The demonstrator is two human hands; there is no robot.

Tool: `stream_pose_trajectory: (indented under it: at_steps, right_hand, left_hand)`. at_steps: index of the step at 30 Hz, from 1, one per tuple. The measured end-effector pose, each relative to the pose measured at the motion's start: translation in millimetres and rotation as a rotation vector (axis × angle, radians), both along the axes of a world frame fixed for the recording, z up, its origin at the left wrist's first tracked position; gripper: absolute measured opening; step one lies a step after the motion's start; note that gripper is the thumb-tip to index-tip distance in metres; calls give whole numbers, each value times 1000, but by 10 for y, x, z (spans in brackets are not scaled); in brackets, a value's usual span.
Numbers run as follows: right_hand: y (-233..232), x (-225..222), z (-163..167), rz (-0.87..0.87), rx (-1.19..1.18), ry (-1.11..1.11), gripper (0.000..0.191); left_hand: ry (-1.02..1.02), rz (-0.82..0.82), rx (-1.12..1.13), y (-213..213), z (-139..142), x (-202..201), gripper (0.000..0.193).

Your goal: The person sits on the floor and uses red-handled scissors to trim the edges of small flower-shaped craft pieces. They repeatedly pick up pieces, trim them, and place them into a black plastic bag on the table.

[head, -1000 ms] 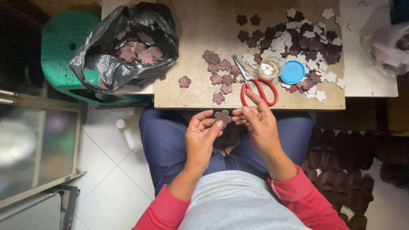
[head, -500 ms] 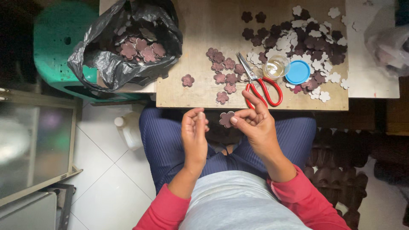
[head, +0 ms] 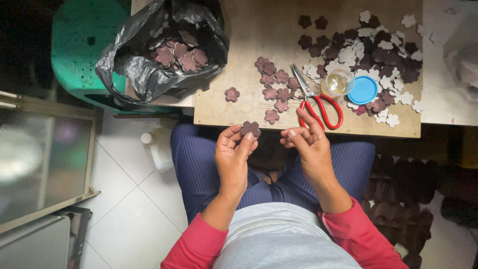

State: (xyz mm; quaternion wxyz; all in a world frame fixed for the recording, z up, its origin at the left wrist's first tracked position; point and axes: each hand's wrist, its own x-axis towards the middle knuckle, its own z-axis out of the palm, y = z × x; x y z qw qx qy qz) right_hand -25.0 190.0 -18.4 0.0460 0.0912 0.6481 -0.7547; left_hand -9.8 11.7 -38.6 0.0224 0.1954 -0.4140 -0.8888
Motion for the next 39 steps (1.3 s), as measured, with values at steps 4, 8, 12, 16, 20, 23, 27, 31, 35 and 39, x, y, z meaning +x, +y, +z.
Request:
stream_pose_trajectory:
  at_steps: [4, 8, 12, 16, 20, 23, 27, 31, 35, 39]
  right_hand:
    - [-24, 16, -69, 14, 25, -46, 66]
    - [-41, 9, -86, 20, 34, -58, 64]
    - [-54, 2, -90, 36, 33, -60, 63]
    - [-99, 7, -101, 49, 49, -47, 62]
    - [23, -53, -57, 48, 401, 123, 41]
    - [332, -90, 55, -60, 1134, 398, 23]
    - [676, -257, 136, -5, 1389, 172, 48]
    - [685, -317, 47, 67, 1398, 89, 63]
    - [683, -457, -20, 56, 1377, 120, 66]
    - [671, -547, -83, 86, 1450, 69, 55]
  left_hand:
    - [-4, 5, 4, -30, 20, -2, 34]
    - [-5, 2, 6, -53, 46, 11, 34]
    - [-10, 3, 6, -65, 57, 12, 34]
    - [-17, 5, 7, -101, 36, 25, 34]
    - [-2, -8, -23, -117, -2, 43, 32]
    - [12, -43, -108, -155, -35, 75, 29]
    - [-3, -66, -55, -128, -98, 71, 21]
    - [6, -57, -1, -92, -142, 78, 22]
    - [60, -16, 69, -70, -104, 68, 25]
    - [55, 0, 52, -98, -11, 82, 31]
